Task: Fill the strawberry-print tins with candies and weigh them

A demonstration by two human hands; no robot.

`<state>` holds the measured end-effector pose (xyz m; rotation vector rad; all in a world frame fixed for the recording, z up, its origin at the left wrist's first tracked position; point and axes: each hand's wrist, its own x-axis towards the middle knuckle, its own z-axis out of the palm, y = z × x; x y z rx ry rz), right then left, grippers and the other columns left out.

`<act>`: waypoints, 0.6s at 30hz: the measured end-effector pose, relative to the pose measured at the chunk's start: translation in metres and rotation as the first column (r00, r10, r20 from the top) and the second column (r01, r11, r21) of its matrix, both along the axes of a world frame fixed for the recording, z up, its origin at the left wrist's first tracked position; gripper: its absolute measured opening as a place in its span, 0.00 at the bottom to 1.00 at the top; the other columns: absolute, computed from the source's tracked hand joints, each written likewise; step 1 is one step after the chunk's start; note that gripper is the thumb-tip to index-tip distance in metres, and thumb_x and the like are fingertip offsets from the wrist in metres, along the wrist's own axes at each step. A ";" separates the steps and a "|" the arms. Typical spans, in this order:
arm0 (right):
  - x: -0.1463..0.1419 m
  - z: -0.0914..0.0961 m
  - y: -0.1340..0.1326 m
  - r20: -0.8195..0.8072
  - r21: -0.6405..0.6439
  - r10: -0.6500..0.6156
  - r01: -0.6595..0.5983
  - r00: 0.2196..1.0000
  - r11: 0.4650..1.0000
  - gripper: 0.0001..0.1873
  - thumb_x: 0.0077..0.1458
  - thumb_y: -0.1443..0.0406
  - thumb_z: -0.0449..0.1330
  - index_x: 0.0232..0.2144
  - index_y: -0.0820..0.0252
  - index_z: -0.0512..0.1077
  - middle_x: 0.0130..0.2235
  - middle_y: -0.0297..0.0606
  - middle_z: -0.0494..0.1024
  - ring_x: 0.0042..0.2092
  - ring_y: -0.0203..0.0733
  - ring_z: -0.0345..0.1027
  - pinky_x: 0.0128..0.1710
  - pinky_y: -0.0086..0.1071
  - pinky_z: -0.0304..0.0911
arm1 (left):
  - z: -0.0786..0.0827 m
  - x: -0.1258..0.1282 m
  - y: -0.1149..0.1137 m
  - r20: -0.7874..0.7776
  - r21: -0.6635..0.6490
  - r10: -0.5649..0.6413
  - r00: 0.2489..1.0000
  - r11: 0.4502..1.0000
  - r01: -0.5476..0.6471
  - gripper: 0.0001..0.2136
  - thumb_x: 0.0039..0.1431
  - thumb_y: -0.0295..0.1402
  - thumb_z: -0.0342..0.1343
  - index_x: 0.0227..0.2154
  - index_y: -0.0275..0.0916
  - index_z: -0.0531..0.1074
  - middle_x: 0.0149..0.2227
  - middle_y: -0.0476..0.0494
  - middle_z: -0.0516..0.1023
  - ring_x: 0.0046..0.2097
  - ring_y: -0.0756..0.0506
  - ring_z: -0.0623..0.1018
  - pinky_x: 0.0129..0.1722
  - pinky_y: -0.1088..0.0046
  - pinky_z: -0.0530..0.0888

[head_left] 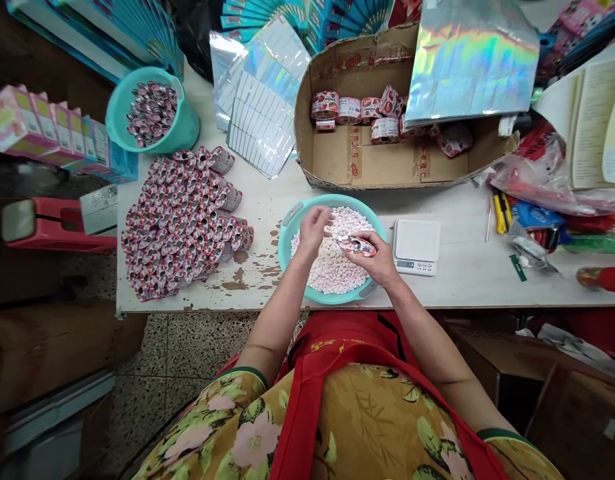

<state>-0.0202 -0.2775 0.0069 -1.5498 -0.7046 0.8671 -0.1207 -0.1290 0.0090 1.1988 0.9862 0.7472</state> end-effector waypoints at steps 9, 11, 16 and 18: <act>0.006 -0.008 0.001 0.124 -0.146 0.058 -0.040 0.991 0.988 0.20 0.43 0.59 0.68 0.41 0.56 0.76 0.41 0.37 0.81 0.43 0.46 0.75 0.50 0.42 0.69 | -0.020 -0.018 -0.027 -0.273 0.175 -0.258 0.927 0.934 0.312 0.07 0.59 0.36 0.60 0.35 0.41 0.81 0.37 0.43 0.81 0.38 0.45 0.78 0.43 0.68 0.73; 0.015 0.000 -0.011 0.084 -0.121 0.033 -0.023 0.996 0.992 0.22 0.43 0.56 0.70 0.41 0.56 0.76 0.42 0.38 0.81 0.44 0.47 0.75 0.49 0.42 0.70 | -0.027 -0.022 -0.016 -0.385 0.233 -0.156 0.910 0.937 0.259 0.08 0.61 0.34 0.56 0.35 0.41 0.80 0.35 0.43 0.81 0.38 0.43 0.78 0.43 0.65 0.73; 0.073 -0.014 -0.060 0.244 -0.030 -0.292 0.308 0.925 0.951 0.25 0.45 0.53 0.70 0.45 0.52 0.74 0.47 0.42 0.78 0.49 0.50 0.74 0.52 0.47 0.70 | -0.063 -0.020 0.012 -0.722 0.383 -0.083 0.687 0.779 0.496 0.14 0.61 0.35 0.58 0.48 0.40 0.77 0.57 0.35 0.76 0.60 0.34 0.71 0.63 0.54 0.63; 0.101 -0.035 -0.075 0.345 -0.067 -0.391 0.438 0.853 0.897 0.24 0.46 0.52 0.68 0.45 0.53 0.74 0.45 0.42 0.78 0.46 0.50 0.74 0.51 0.49 0.70 | -0.076 -0.008 0.010 -0.771 0.387 -0.011 0.637 0.787 0.481 0.20 0.64 0.39 0.56 0.56 0.38 0.73 0.60 0.31 0.72 0.62 0.33 0.69 0.64 0.53 0.63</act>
